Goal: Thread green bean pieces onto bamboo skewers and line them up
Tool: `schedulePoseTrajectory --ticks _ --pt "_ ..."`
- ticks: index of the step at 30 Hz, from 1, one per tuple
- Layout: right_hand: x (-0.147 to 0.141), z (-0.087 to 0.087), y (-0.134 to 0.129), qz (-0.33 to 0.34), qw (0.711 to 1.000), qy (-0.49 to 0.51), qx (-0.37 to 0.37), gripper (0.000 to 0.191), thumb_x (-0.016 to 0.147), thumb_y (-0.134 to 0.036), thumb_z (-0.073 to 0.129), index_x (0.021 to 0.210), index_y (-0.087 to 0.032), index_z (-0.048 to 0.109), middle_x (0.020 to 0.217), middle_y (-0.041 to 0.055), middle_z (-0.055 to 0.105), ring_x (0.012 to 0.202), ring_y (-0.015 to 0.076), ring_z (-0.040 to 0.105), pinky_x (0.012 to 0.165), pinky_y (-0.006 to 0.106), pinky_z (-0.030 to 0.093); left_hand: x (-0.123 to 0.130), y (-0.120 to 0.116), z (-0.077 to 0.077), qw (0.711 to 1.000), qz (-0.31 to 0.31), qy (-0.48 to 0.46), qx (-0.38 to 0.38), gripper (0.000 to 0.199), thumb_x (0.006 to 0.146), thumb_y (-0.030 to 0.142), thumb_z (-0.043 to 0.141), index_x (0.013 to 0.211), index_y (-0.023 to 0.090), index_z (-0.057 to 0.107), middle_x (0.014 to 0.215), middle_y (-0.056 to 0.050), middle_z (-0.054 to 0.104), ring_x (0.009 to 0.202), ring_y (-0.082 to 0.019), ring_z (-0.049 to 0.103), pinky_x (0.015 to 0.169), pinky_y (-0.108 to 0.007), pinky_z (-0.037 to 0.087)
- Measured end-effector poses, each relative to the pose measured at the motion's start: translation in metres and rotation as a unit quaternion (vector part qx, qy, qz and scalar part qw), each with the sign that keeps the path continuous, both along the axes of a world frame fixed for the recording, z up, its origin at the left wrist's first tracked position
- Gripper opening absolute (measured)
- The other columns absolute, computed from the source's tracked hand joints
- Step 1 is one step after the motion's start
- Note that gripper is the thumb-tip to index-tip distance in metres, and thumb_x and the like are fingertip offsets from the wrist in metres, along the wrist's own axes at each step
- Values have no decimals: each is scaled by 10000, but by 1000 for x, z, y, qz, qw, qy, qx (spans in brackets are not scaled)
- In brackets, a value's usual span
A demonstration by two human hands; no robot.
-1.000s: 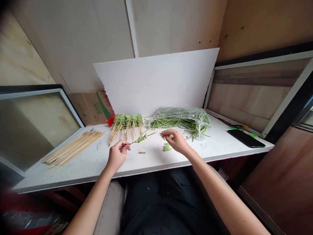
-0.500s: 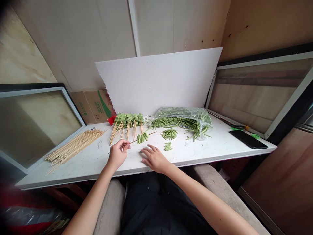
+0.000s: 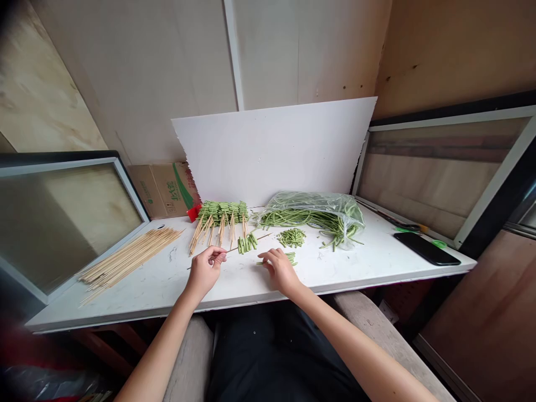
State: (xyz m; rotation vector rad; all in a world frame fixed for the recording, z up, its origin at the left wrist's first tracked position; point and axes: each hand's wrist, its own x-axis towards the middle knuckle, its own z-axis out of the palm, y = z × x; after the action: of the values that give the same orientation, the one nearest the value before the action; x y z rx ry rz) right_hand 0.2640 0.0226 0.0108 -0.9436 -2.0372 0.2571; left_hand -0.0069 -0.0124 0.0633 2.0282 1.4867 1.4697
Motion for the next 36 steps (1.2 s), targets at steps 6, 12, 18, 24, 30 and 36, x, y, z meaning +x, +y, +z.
schedulePoseTrajectory --ticks 6,12,18,24,30,36 --pt "27 1 23 -51 970 200 -131 398 969 -579 604 1017 -209 744 1027 128 771 911 286 696 783 402 532 -2 17 -35 999 -3 -30 -35 101 917 204 591 896 198 689 794 -52 745 775 -206 722 748 -316 561" --pt "30 -4 29 -32 919 320 -227 614 809 -770 705 1020 -194 699 944 127 793 832 264 701 703 355 529 8 21 -59 995 -19 -7 -93 105 891 155 573 854 202 659 781 -43 733 750 -194 697 721 -297 537" --pt "31 -5 31 -31 901 355 -247 690 762 -804 725 1072 -189 740 969 129 804 786 250 683 666 346 521 10 19 -61 997 -10 14 -71 134 934 171 525 905 212 649 787 -36 710 753 -194 677 725 -299 516" --pt "31 -3 28 -22 908 336 -251 636 765 -760 760 1057 -196 759 979 128 817 850 267 726 740 370 557 10 19 -61 996 -20 49 -76 135 946 162 517 916 210 640 798 -28 692 724 -182 643 706 -286 486" --pt "32 -4 27 -24 900 351 -258 569 717 -656 851 1053 -201 786 1020 128 821 926 286 740 821 402 572 9 19 -60 995 -15 47 -83 138 945 158 509 912 210 633 762 -21 668 722 -192 642 705 -291 474" --pt "31 -5 28 -14 900 350 -259 583 729 -672 836 1055 -190 803 1003 129 825 849 263 724 796 397 570 8 19 -59 995 -7 47 -85 132 945 152 510 911 211 623 793 -25 674 735 -188 638 711 -284 471"
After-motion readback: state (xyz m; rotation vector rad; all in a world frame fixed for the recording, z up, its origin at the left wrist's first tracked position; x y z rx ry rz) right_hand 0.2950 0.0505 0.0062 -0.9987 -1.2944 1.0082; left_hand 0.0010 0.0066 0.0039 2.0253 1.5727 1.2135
